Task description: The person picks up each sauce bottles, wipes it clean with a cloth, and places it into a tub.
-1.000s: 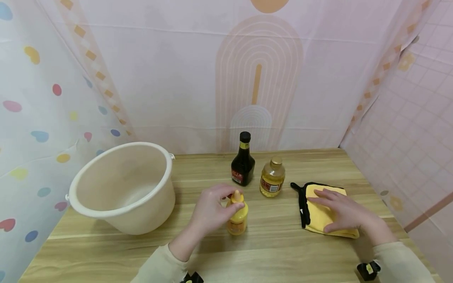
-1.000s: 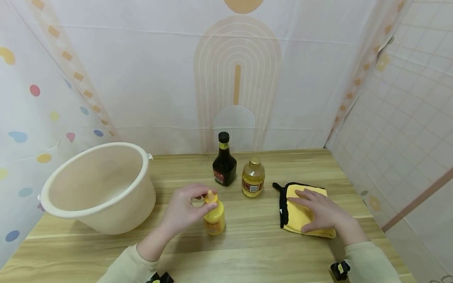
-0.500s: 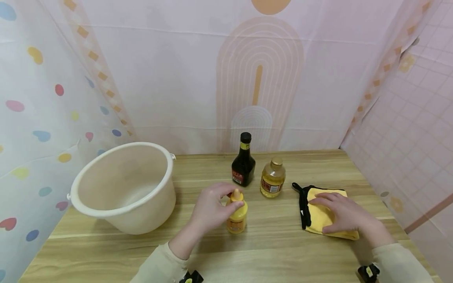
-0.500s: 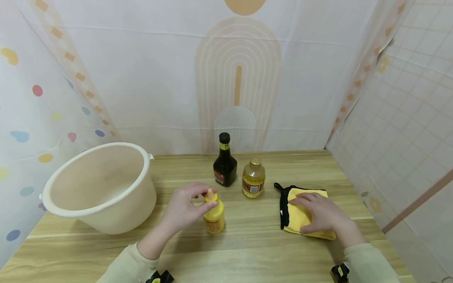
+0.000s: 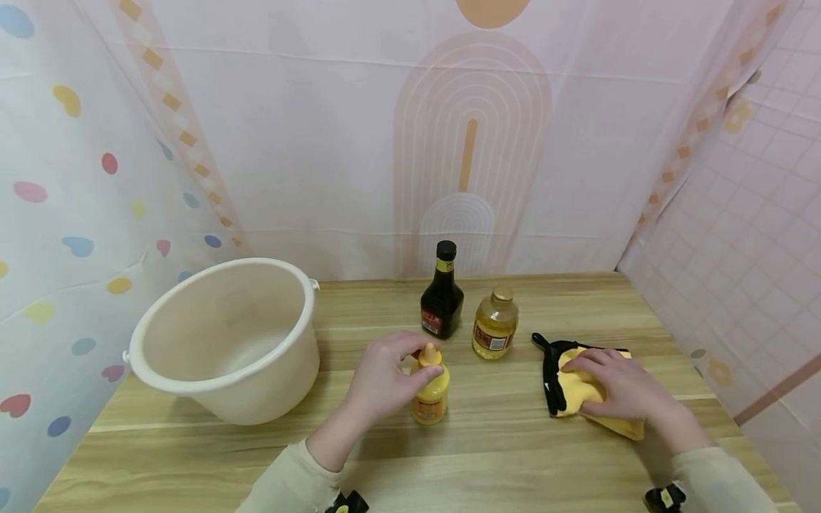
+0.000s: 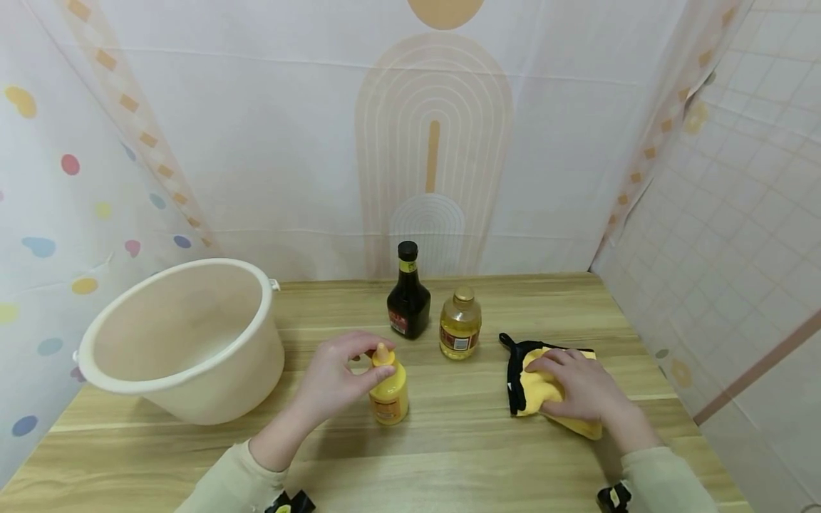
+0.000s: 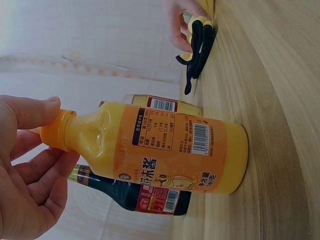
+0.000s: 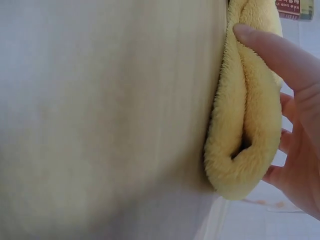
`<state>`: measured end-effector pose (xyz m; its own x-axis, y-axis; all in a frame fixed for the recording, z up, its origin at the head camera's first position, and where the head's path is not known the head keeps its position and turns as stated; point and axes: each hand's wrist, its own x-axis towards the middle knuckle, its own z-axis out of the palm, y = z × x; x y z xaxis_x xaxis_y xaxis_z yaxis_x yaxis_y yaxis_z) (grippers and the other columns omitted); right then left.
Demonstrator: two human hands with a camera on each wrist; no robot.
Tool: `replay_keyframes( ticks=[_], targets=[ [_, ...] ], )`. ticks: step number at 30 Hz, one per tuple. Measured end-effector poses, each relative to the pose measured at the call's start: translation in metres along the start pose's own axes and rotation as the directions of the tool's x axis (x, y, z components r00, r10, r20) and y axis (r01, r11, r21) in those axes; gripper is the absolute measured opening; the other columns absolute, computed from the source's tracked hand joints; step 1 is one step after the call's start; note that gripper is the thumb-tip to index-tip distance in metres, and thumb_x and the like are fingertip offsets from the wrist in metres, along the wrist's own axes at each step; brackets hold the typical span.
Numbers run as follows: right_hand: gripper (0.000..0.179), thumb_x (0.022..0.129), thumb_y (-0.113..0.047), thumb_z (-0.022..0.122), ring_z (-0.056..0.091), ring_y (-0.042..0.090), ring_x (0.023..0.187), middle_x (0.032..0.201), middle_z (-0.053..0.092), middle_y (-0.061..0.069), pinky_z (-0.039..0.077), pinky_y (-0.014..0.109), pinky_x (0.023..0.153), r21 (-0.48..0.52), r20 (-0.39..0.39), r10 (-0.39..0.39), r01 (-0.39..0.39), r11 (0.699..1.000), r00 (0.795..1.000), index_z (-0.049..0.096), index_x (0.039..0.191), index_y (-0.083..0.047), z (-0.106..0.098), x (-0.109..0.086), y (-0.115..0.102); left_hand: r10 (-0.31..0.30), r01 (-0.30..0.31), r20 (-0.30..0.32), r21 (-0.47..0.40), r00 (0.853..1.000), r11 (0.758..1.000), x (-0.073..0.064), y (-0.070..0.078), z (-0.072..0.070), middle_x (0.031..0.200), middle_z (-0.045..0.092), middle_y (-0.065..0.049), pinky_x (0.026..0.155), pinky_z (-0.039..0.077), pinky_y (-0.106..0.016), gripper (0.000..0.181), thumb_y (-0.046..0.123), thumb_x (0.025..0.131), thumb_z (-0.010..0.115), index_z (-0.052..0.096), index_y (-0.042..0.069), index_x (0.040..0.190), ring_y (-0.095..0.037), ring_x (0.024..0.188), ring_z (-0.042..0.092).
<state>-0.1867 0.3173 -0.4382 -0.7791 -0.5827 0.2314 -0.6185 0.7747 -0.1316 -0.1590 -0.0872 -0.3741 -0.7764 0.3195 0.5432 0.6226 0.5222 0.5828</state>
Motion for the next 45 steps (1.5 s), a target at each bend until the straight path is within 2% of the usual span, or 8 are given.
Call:
replay_keyframes(
  ticks=[8,16,23,27,30,35,42,45],
  targets=[
    [0.045,0.073,-0.026,0.083,0.059,0.03,0.098,0.11,0.064,-0.001,0.05,0.052,0.068,-0.054,-0.065,-0.004,0.001,0.999,0.998,0.068,0.114,-0.023,0.005,0.0,-0.005,-0.026,0.026,0.008,-0.001,1.0,1.0,0.0,0.002,-0.001,0.097,0.072,0.002,0.072,0.055,-0.034,0.021,0.011,0.077,0.086,0.075,0.012,0.094,-0.013,0.085,0.064],
    [0.04,0.076,-0.021,0.083,0.061,0.032,0.093,0.105,0.064,0.004,0.051,0.054,0.067,-0.092,-0.057,0.033,-0.038,0.995,0.998,0.068,0.113,-0.015,0.008,0.003,-0.014,-0.042,0.042,0.005,-0.013,0.999,0.999,0.0,0.002,0.0,0.096,0.072,0.002,0.071,0.055,-0.034,0.02,0.011,0.076,0.086,0.075,0.013,0.093,-0.012,0.084,0.064],
    [0.042,0.076,-0.015,0.083,0.059,0.026,0.08,0.091,0.06,0.003,0.05,0.046,0.062,-0.092,-0.077,0.019,-0.026,0.995,0.997,0.063,0.113,-0.01,0.01,0.005,-0.017,-0.035,0.035,0.002,-0.021,0.999,0.999,-0.001,0.0,0.001,0.096,0.072,0.002,0.071,0.055,-0.032,0.02,0.011,0.076,0.086,0.074,0.012,0.092,-0.012,0.083,0.063],
    [0.046,0.08,-0.014,0.08,0.061,0.025,0.082,0.095,0.062,0.006,0.051,0.044,0.065,-0.036,-0.073,0.057,-0.06,0.998,0.996,0.06,0.121,-0.008,0.008,0.007,-0.023,-0.035,0.036,0.002,-0.031,0.999,0.999,-0.001,0.0,0.0,0.096,0.072,0.003,0.071,0.055,-0.033,0.02,0.011,0.076,0.086,0.074,0.012,0.092,-0.012,0.084,0.064],
    [0.05,0.082,-0.015,0.078,0.063,0.03,0.089,0.104,0.065,0.012,0.053,0.048,0.072,0.031,-0.069,0.089,-0.087,0.996,0.994,0.058,0.128,-0.01,0.007,0.009,-0.028,-0.032,0.032,0.001,-0.034,0.999,0.999,-0.001,0.0,0.0,0.097,0.072,0.003,0.072,0.056,-0.036,0.019,0.011,0.076,0.086,0.074,0.013,0.092,-0.013,0.085,0.064],
    [0.046,0.086,-0.013,0.075,0.063,0.038,0.102,0.116,0.065,0.016,0.052,0.055,0.083,0.128,-0.111,0.08,-0.065,0.99,0.991,0.06,0.128,-0.007,0.005,0.015,-0.037,-0.028,0.028,-0.001,-0.034,1.0,0.999,-0.001,0.0,0.0,0.096,0.072,0.003,0.071,0.056,-0.038,0.019,0.011,0.076,0.086,0.073,0.013,0.09,-0.013,0.086,0.064],
    [0.033,0.09,-0.013,0.072,0.06,0.018,0.091,0.111,0.066,0.006,0.052,0.04,0.073,0.275,-0.167,0.107,-0.058,0.96,0.98,0.064,0.122,-0.008,0.001,0.024,-0.054,-0.051,0.052,0.007,-0.034,0.999,0.998,-0.001,0.0,0.0,0.096,0.072,0.004,0.072,0.056,-0.04,0.019,0.012,0.077,0.086,0.074,0.014,0.092,-0.012,0.086,0.064],
    [0.032,0.092,-0.014,0.071,0.059,0.015,0.089,0.109,0.065,0.005,0.052,0.037,0.072,0.329,-0.175,0.135,-0.072,0.942,0.975,0.065,0.123,-0.009,0.0,0.028,-0.063,-0.051,0.051,0.006,-0.032,0.999,0.998,-0.001,0.0,0.0,0.096,0.072,0.004,0.072,0.056,-0.04,0.019,0.012,0.077,0.086,0.075,0.014,0.092,-0.013,0.086,0.064]
  ],
)
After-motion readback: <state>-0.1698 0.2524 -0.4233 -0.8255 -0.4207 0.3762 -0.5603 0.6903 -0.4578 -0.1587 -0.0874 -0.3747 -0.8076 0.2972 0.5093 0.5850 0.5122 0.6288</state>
